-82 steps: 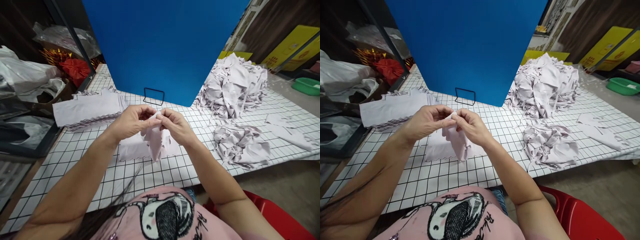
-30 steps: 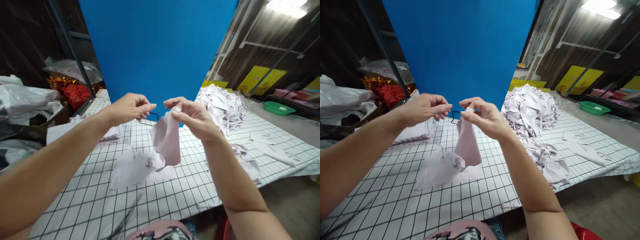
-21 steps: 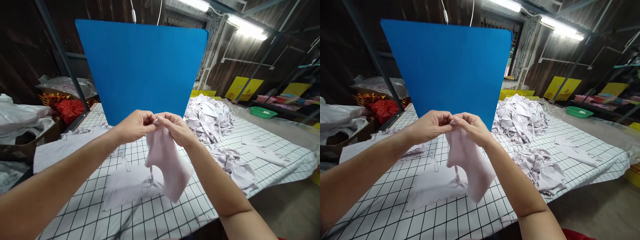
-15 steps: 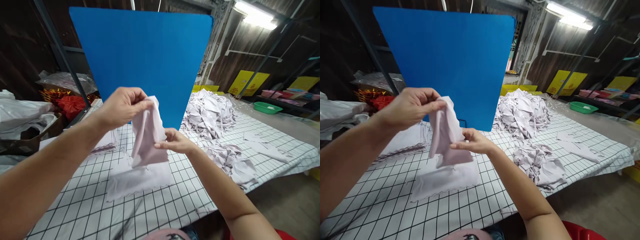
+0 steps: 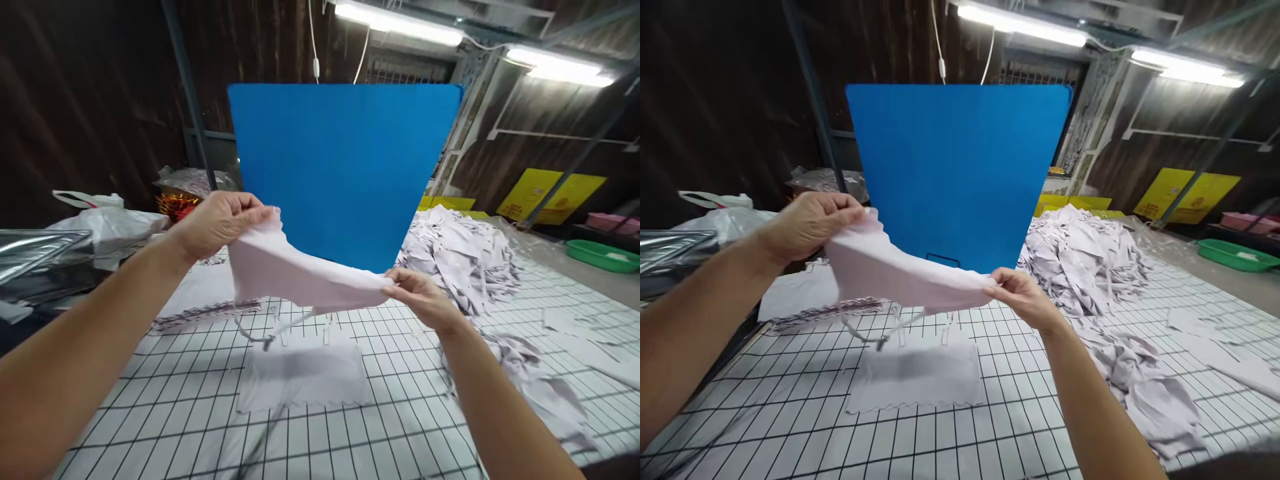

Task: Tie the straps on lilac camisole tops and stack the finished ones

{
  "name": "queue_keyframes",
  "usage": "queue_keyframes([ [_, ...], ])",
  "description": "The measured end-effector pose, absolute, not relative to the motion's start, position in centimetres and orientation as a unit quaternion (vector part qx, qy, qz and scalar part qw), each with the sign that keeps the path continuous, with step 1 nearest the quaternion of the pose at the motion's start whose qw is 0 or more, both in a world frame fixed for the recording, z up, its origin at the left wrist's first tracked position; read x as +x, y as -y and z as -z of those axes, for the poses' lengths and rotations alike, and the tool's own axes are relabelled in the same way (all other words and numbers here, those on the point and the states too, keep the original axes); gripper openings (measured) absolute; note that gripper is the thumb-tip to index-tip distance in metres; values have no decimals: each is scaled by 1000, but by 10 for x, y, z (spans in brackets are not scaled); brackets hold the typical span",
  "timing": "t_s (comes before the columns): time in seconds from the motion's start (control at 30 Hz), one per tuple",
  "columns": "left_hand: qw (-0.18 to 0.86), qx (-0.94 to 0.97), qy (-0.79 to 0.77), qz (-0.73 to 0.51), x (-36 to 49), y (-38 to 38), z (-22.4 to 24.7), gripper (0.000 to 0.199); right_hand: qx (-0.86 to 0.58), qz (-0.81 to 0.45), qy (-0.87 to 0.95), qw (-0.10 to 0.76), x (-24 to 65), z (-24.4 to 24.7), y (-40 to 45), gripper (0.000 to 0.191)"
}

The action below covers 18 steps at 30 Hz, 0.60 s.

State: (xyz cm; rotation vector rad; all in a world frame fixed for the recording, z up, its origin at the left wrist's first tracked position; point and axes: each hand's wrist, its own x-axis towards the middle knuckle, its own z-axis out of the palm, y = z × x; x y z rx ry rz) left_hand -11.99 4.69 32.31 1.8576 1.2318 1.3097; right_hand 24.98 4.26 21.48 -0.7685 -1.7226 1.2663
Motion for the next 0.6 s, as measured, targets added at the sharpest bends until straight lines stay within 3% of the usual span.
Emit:
queue_keyframes([
  [0.07, 259, 708, -495, -432, -128, -47, -317, 39, -307, -499, 663, 467, 256, -227, -43, 18],
  [0.27, 215, 722, -485, -443, -141, -48, -304, 43, -298, -468, 627, 547, 261, -263, -36, 31],
  [0.47, 265, 742, -463, -405, -152, -37, -301, 53, -325, -428, 673, 509, 260, -284, -32, 50],
  [0.6, 215, 741, -499, -395, -156, -51, -288, 50, -377, -460, 689, 414, 256, -274, -52, 45],
])
